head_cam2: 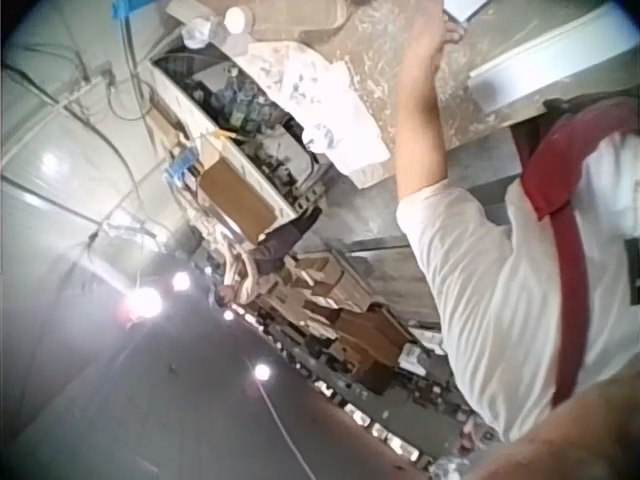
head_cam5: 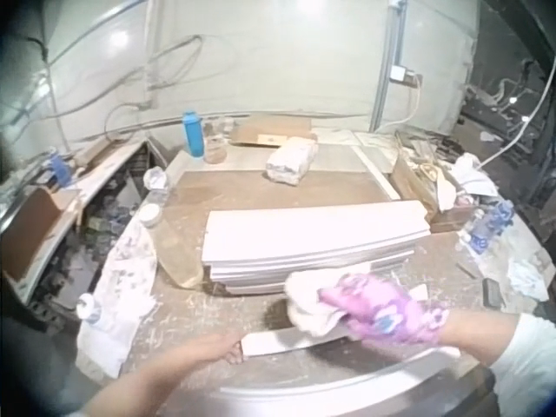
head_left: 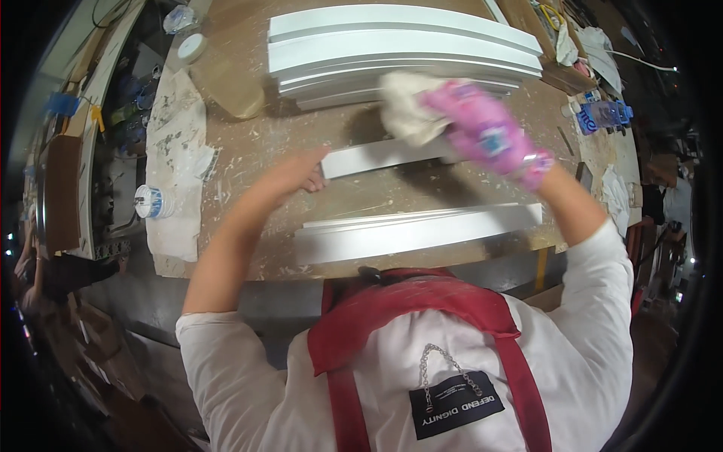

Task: The person cleans white wood strips by wiping them with a cloth, applying a liquid from a bottle to the cloth, and then stacking the cleaned strips on a workbench.

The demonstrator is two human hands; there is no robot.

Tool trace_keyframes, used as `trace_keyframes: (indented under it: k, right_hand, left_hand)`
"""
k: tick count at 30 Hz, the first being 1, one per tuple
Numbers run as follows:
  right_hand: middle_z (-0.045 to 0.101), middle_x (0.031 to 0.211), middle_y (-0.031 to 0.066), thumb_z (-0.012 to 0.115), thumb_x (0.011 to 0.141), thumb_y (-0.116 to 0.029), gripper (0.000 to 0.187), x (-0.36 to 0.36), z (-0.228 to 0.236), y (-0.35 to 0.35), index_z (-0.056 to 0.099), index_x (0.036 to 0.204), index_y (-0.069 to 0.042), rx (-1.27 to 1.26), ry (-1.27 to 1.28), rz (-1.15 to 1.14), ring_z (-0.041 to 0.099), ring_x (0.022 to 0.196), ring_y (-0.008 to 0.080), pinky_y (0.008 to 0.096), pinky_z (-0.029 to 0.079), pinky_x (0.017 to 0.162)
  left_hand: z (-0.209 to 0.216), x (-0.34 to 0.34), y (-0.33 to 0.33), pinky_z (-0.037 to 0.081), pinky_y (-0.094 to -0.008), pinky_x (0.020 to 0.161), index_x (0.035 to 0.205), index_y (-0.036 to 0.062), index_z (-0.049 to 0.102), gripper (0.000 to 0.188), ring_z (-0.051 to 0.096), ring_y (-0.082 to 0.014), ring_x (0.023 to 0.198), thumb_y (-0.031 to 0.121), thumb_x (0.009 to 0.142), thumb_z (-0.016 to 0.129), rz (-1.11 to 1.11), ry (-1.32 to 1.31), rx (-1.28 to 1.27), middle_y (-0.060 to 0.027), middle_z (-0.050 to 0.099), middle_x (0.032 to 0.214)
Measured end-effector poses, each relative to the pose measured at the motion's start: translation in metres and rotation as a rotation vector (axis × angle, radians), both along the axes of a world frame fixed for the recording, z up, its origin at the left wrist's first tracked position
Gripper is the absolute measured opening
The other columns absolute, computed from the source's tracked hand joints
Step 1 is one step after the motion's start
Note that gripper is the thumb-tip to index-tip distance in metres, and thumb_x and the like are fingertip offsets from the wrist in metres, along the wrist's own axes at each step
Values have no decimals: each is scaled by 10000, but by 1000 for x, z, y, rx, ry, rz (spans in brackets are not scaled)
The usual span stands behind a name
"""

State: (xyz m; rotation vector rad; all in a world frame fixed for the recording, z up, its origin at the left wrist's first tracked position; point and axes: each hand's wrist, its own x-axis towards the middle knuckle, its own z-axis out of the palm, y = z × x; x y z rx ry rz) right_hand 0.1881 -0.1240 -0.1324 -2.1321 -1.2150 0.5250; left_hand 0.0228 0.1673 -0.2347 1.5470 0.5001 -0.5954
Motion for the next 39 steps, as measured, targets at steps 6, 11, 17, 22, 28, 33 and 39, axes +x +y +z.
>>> trace_keyframes:
  k: [6,11,17,22,28,33,39]
  right_hand:
    - [611,1064,51,536,910,-224,150,-55,-30,79,607,1029,-165,-271,65,316,622,868,220,333,513,828]
    - [584,965,135,582,807,-126,346,39,-74,-77,542,1149,-155,-377,-636,207,613,874,319,382,512,728]
    - [621,1136,176,505,919,-294,361,110,-51,-226,581,1184,-61,-618,-207,-714,595,1037,333,392,457,866]
    - [579,1234,171,506,920,-260,402,76,-49,-275,519,1268,-60,-329,-134,-753,546,1150,296,350,412,968]
    - [483,1310,206,557,837,-161,530,55,-123,-309,431,1352,-157,-495,-547,-685,497,1162,360,428,396,1002]
    - [515,1245,208,549,829,-161,456,45,-121,-299,502,1281,-138,-337,-637,-732,510,1116,379,456,405,975]
    - [542,1196,202,549,804,-128,456,46,-119,-295,526,1259,-129,-393,-615,-776,554,1049,361,447,450,916]
  left_hand:
    - [1,-3,-14,521,-254,644,1128,62,581,303,614,-107,804,309,979,485,142,27,-281,-31,639,990]
    - [-16,-1,-5,475,-196,568,1055,54,579,355,576,-82,699,379,988,454,51,-53,-329,0,620,861]
    - [-11,5,-3,456,-221,533,968,60,571,339,563,-108,614,371,993,437,213,108,-341,-37,624,784]
    - [20,11,13,439,-246,557,891,28,596,393,552,-151,573,363,981,412,42,138,-45,-96,625,705]
    - [55,20,21,455,-262,644,965,-3,624,405,589,-148,685,370,955,469,-99,73,208,-90,644,770]
    - [79,17,-7,459,-374,858,1107,3,609,338,596,-317,983,238,865,628,-555,-337,839,-155,622,1045]
    - [59,55,-107,424,-428,939,1194,4,546,482,520,-401,1107,229,792,691,-721,-725,1034,-209,532,1224]
